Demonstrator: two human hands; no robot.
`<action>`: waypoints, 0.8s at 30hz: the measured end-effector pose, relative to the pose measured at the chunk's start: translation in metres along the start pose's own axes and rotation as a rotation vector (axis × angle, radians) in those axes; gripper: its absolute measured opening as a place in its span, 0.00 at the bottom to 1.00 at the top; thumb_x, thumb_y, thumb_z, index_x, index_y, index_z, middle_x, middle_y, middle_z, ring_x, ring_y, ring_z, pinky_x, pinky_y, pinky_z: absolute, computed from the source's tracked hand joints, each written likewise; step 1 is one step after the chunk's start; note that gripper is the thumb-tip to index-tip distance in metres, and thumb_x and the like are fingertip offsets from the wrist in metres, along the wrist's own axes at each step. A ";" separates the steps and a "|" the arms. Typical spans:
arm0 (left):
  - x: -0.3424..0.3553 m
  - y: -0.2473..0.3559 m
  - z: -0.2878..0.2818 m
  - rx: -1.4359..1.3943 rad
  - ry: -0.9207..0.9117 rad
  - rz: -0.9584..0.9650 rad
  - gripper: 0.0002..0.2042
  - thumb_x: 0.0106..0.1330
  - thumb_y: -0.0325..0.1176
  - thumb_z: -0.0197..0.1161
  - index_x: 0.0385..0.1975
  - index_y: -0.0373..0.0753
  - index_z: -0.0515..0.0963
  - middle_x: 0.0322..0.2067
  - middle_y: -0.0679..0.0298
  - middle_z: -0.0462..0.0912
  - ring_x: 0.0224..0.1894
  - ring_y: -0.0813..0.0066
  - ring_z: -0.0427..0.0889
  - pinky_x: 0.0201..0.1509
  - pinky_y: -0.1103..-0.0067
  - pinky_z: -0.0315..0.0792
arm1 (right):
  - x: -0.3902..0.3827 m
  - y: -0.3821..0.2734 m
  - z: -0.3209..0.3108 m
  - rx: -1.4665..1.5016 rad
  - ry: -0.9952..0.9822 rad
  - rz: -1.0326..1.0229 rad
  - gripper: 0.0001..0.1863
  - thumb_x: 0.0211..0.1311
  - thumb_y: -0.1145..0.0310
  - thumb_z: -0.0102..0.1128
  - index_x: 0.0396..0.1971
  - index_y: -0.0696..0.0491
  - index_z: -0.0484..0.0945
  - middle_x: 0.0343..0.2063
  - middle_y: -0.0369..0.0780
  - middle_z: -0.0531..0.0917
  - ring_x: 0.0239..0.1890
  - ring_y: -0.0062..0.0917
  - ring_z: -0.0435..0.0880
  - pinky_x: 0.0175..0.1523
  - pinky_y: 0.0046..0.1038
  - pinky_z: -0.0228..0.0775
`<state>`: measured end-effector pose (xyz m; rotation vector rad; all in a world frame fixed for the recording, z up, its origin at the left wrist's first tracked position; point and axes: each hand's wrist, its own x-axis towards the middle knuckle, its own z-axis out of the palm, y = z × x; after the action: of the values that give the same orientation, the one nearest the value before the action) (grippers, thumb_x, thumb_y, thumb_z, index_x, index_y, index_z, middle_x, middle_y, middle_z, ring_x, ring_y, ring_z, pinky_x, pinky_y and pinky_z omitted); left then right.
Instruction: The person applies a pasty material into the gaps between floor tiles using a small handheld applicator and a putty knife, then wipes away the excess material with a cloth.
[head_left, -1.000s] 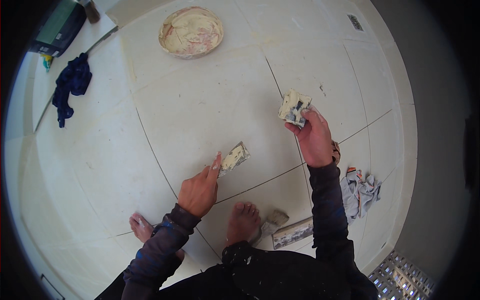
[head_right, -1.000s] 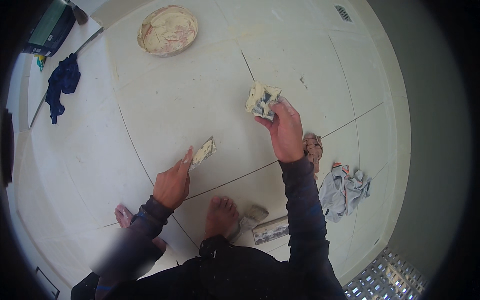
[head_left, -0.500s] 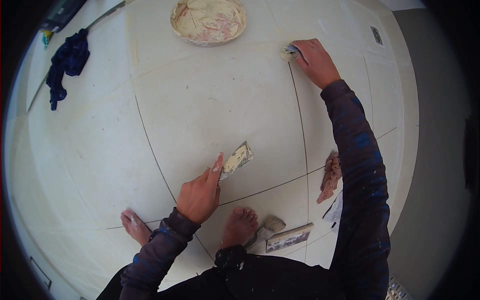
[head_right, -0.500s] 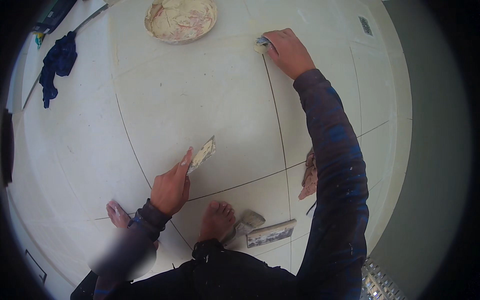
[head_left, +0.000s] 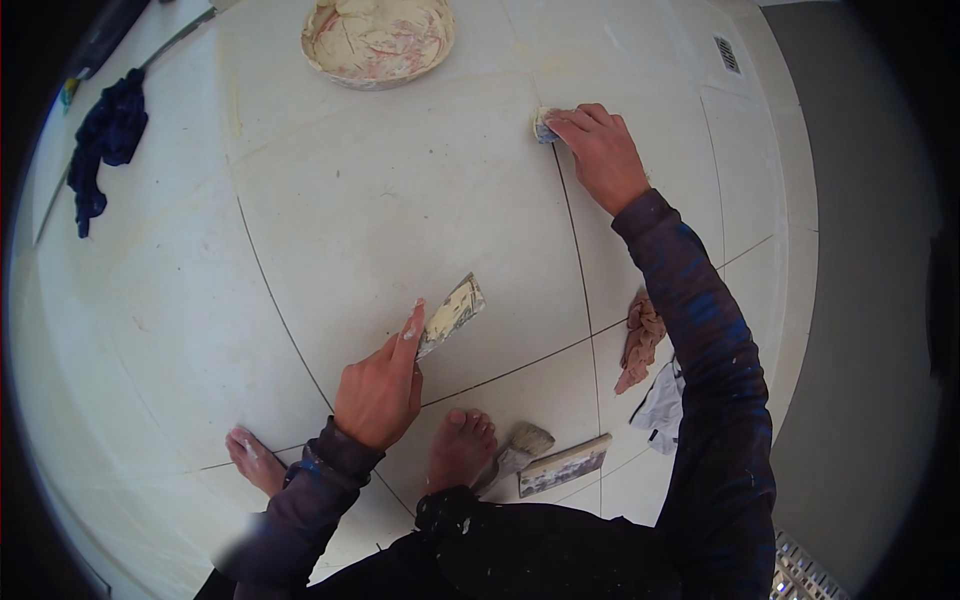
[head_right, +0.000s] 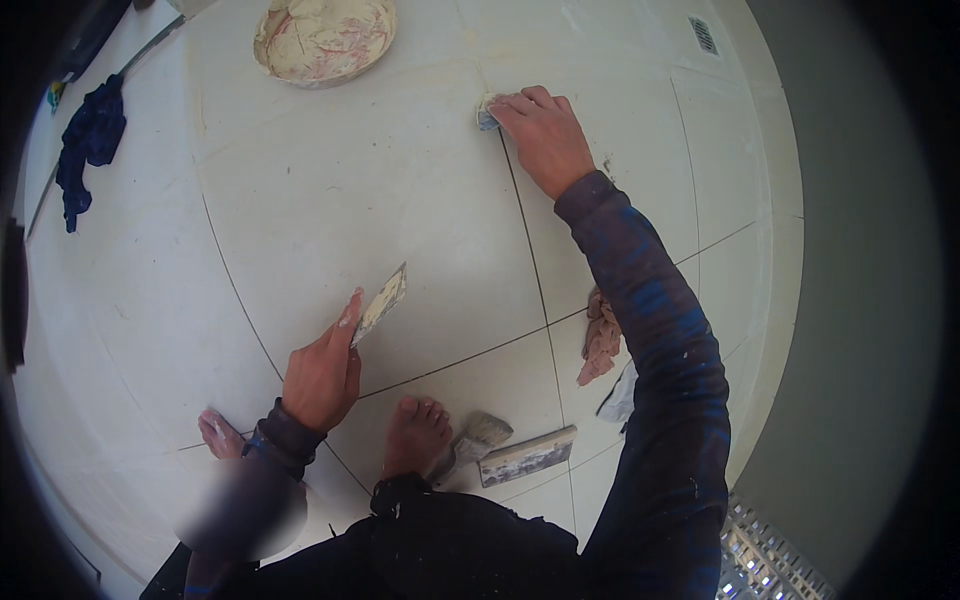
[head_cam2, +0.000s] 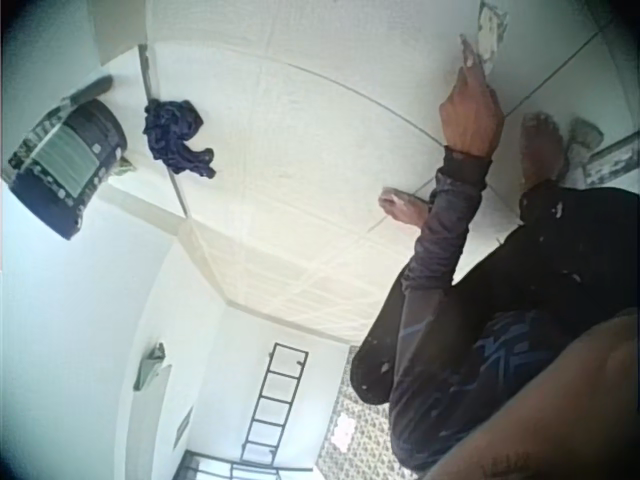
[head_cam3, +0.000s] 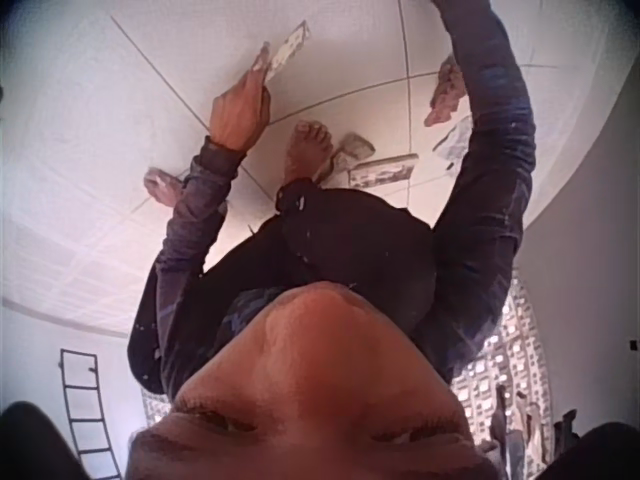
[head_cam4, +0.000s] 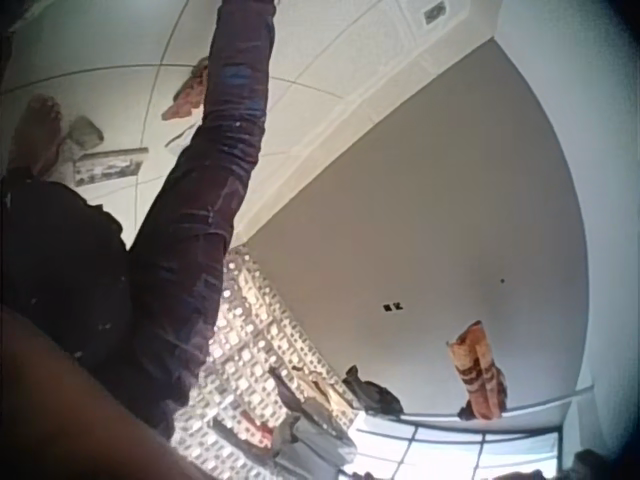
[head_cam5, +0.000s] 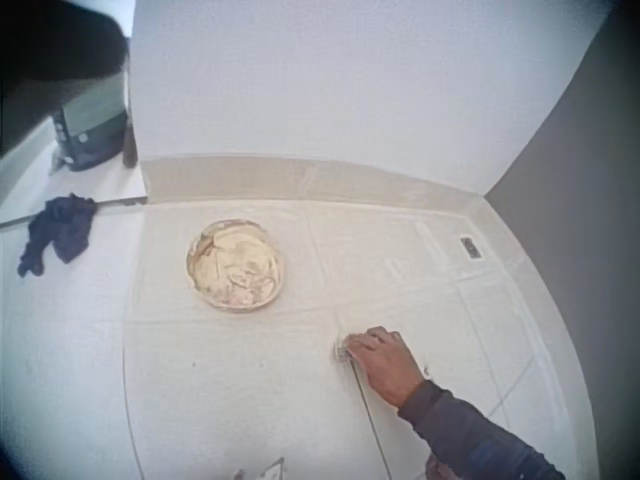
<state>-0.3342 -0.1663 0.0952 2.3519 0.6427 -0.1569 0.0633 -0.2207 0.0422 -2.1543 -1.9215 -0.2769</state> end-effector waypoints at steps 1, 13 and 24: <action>-0.001 -0.001 0.001 0.000 0.017 0.018 0.38 0.61 0.20 0.56 0.75 0.37 0.54 0.52 0.42 0.81 0.36 0.44 0.84 0.37 0.60 0.79 | -0.004 -0.002 0.000 0.007 -0.003 0.011 0.25 0.54 0.85 0.56 0.53 0.51 0.81 0.55 0.33 0.83 0.57 0.33 0.76 0.58 0.36 0.68; -0.004 0.013 -0.004 0.006 -0.004 0.047 0.38 0.62 0.21 0.56 0.75 0.37 0.55 0.52 0.41 0.81 0.35 0.44 0.84 0.37 0.60 0.79 | -0.065 -0.045 -0.004 -0.020 -0.006 0.113 0.19 0.60 0.78 0.57 0.52 0.52 0.81 0.52 0.34 0.83 0.58 0.31 0.76 0.59 0.36 0.66; -0.011 0.019 -0.004 0.003 0.016 0.079 0.37 0.61 0.20 0.56 0.74 0.36 0.55 0.54 0.41 0.80 0.36 0.43 0.83 0.37 0.59 0.79 | -0.170 -0.102 -0.031 0.046 -0.078 0.264 0.18 0.60 0.77 0.57 0.51 0.53 0.81 0.51 0.37 0.83 0.57 0.33 0.76 0.58 0.35 0.66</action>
<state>-0.3348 -0.1807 0.1129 2.3793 0.5558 -0.1040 -0.0572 -0.3807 0.0264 -2.3850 -1.6376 -0.0995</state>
